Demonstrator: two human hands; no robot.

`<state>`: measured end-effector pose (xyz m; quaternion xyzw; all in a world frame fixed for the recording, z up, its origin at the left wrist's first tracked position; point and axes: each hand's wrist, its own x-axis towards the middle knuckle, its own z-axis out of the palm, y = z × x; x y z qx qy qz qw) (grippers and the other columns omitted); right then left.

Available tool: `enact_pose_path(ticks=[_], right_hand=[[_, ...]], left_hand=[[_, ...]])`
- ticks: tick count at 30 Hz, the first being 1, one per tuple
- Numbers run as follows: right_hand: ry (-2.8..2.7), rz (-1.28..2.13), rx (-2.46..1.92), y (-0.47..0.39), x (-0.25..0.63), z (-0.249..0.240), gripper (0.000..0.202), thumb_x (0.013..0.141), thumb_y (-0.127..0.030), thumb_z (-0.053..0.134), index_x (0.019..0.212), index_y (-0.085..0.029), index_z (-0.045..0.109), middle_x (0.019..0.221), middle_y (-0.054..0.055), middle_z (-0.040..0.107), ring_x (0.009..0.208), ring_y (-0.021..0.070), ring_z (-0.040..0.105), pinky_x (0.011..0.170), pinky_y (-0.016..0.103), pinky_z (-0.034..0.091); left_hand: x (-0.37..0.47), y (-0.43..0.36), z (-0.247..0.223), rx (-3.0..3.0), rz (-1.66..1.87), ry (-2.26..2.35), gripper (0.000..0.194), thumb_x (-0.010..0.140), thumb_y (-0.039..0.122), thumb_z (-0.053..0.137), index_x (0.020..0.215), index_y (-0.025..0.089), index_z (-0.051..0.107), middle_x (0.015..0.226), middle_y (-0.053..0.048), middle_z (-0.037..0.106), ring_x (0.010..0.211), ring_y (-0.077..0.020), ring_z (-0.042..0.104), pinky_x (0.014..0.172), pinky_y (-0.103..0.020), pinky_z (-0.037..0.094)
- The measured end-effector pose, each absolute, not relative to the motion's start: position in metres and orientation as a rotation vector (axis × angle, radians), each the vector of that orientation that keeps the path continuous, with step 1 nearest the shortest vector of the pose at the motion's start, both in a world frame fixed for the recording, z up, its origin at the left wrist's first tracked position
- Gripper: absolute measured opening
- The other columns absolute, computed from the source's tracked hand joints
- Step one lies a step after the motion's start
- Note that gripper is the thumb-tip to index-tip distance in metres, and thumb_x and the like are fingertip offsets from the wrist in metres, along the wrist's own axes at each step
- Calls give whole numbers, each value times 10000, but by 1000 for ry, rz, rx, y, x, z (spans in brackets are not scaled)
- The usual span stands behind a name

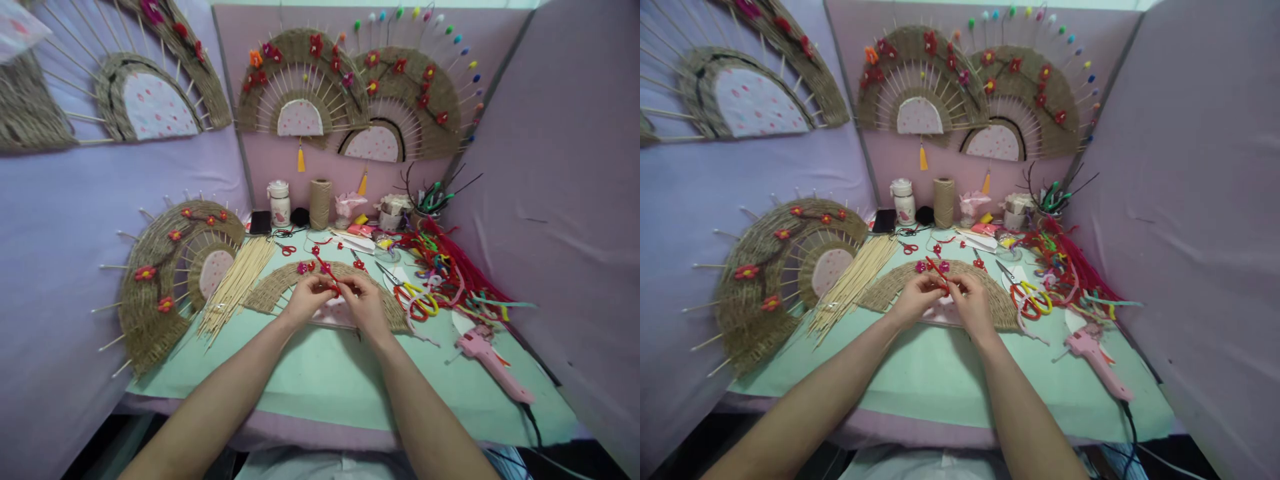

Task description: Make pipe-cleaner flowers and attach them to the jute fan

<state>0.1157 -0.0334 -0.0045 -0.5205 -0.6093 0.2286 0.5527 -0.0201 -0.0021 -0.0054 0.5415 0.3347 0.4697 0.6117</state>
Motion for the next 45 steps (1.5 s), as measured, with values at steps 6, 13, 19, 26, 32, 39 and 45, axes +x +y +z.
enact_pose_path(ticks=[6,13,19,26,32,39,45], right_hand=[[-1640,331,-1264,-30,119,-7,216,802,-195,481,865,-203,688,814,67,621,810,199,558,739,334,435],[-1636,308,-1322,-31,117,-9,246,781,-172,464,939,-183,653,826,70,625,747,190,551,681,317,432],[-1657,260,-1363,-33,117,-8,154,751,-170,462,758,-179,615,764,51,617,710,181,534,649,298,402],[-1627,221,-1396,-34,112,-7,97,756,-183,451,730,-181,545,736,39,571,692,171,502,619,279,375],[-1633,232,-1409,-31,112,-12,70,759,-172,438,744,-182,505,751,36,541,690,166,489,617,278,370],[-1693,234,-1351,-29,111,-15,76,773,-157,424,769,-189,492,769,30,518,713,168,481,634,281,371],[-1742,259,-1261,-30,113,-12,110,808,-164,402,825,-189,508,816,40,523,773,179,488,681,293,385]], left_hand=[[-18,0,-11,1269,1127,823,157,592,195,696,709,141,607,681,1,631,657,-117,572,660,-245,430],[-17,-1,-11,1269,1151,826,149,591,207,698,694,138,614,684,-6,631,669,-125,575,678,-255,440],[-17,2,-17,1382,1170,788,112,632,201,670,720,142,634,727,-27,635,720,-140,575,704,-260,434],[-15,1,-18,1278,1160,813,132,620,213,688,720,147,632,733,-17,632,718,-132,565,687,-245,413],[-13,-2,-17,1059,1151,795,171,587,186,715,727,145,624,698,5,611,630,-88,532,604,-209,386],[-15,2,-15,682,1053,628,247,533,104,749,703,132,571,627,6,588,548,-54,514,538,-169,377],[-19,1,-8,661,1022,614,277,545,95,753,732,124,552,672,-14,615,580,-56,543,544,-154,396]])
